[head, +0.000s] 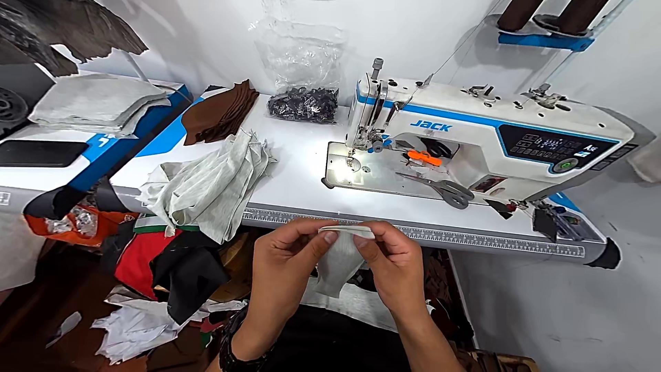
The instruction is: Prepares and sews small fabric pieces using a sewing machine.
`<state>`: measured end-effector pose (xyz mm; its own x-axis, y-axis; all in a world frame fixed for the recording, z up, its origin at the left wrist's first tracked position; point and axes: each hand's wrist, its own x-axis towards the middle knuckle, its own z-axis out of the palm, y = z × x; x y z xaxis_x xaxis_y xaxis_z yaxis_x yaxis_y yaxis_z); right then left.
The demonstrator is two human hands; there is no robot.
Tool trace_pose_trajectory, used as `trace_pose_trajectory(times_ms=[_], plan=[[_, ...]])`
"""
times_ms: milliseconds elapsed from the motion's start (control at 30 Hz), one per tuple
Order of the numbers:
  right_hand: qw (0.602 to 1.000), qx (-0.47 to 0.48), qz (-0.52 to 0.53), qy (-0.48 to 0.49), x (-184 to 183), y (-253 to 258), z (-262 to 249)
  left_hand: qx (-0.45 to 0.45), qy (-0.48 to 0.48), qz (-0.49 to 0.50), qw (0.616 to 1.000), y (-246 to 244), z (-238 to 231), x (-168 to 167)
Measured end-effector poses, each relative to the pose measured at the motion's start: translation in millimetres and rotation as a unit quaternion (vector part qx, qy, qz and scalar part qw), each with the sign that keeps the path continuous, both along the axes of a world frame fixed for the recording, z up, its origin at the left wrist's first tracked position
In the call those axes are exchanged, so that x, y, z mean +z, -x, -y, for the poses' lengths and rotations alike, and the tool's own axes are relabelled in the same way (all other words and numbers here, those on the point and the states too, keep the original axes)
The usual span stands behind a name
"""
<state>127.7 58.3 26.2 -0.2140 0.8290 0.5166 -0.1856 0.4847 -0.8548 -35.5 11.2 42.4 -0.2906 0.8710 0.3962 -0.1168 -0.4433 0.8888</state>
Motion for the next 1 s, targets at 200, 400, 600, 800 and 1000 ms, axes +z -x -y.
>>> trace_pose_trajectory(times_ms=[200, 400, 600, 800, 1000], plan=[[0.999, -0.01, -0.012, 0.044, -0.1, 2.8, -0.6, 0.027, 0.033, 0.017, 0.999, -1.9, 0.9, -1.7], [0.995, -0.085, -0.013, 0.054, -10.2, 11.7, -1.8, 0.063, 0.035, 0.006, 0.997, -6.5, -3.9, -17.3], [0.975, -0.196, 0.042, -0.093, -24.9, 18.7, -2.2, 0.119, 0.017, -0.069, 0.99, -11.5, -8.9, -29.6], [0.961, -0.226, 0.088, -0.135, -27.6, 24.3, 0.9, 0.142, -0.019, -0.111, 0.983, -18.3, -11.7, -30.6], [0.955, -0.233, 0.106, -0.146, -27.8, 24.8, 3.8, 0.139, -0.019, -0.113, 0.984, -19.5, -11.2, -31.2]])
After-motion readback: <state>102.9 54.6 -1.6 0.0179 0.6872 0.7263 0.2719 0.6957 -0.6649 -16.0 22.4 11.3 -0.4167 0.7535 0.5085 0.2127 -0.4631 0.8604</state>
